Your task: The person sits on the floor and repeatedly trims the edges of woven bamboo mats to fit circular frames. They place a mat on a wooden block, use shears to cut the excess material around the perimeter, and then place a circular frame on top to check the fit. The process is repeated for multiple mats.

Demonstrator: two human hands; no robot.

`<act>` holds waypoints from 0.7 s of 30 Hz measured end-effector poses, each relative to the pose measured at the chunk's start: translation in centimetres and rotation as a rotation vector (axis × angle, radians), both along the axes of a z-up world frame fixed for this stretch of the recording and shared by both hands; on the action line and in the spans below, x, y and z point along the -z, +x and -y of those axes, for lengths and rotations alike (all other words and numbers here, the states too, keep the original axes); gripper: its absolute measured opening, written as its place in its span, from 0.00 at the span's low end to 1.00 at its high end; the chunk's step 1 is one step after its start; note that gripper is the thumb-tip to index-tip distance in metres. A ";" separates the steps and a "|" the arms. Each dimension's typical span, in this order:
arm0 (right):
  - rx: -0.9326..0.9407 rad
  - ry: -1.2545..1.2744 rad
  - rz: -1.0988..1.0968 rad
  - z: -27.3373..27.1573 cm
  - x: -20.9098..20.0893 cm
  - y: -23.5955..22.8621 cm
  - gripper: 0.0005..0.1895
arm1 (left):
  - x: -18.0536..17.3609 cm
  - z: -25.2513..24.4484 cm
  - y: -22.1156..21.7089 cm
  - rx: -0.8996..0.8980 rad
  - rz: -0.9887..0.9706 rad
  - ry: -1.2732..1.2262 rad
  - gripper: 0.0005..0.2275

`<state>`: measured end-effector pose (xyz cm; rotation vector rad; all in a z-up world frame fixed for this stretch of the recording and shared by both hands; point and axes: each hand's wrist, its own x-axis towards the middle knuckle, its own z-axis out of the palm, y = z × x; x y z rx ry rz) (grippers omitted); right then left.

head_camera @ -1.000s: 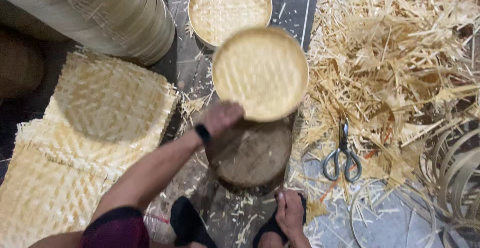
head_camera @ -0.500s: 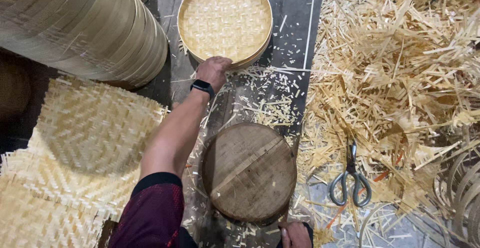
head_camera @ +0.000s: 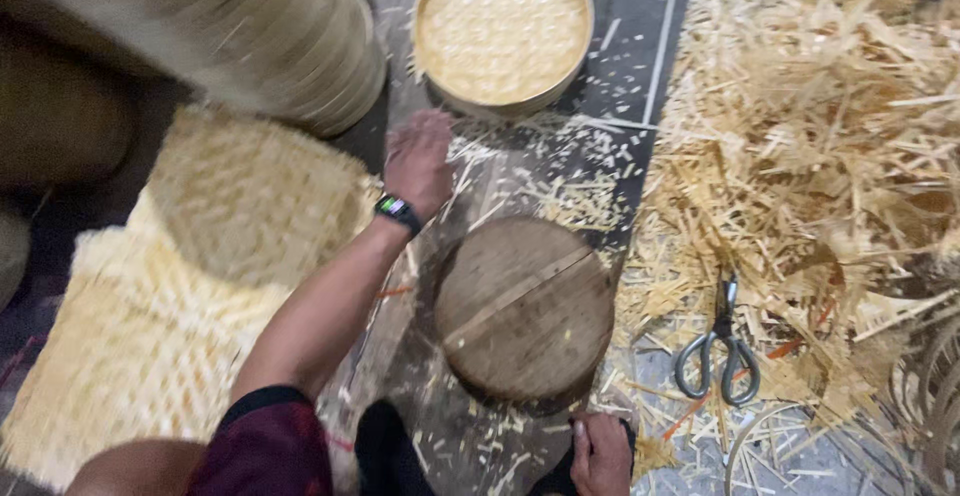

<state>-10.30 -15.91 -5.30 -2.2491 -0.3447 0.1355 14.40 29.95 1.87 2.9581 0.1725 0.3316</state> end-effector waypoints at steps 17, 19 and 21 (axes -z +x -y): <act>-0.009 0.037 0.024 -0.6 -2.8 -0.3 0.08 | -11.9 -5.9 -24.6 -0.440 0.201 0.150 0.08; -0.010 0.043 0.034 -0.7 -3.0 -0.3 0.07 | -15.8 -5.0 -25.1 -0.395 0.417 0.217 0.05; -0.007 0.056 0.033 -0.8 -3.1 -0.2 0.07 | -18.4 -4.7 -25.5 -0.417 0.361 0.165 0.06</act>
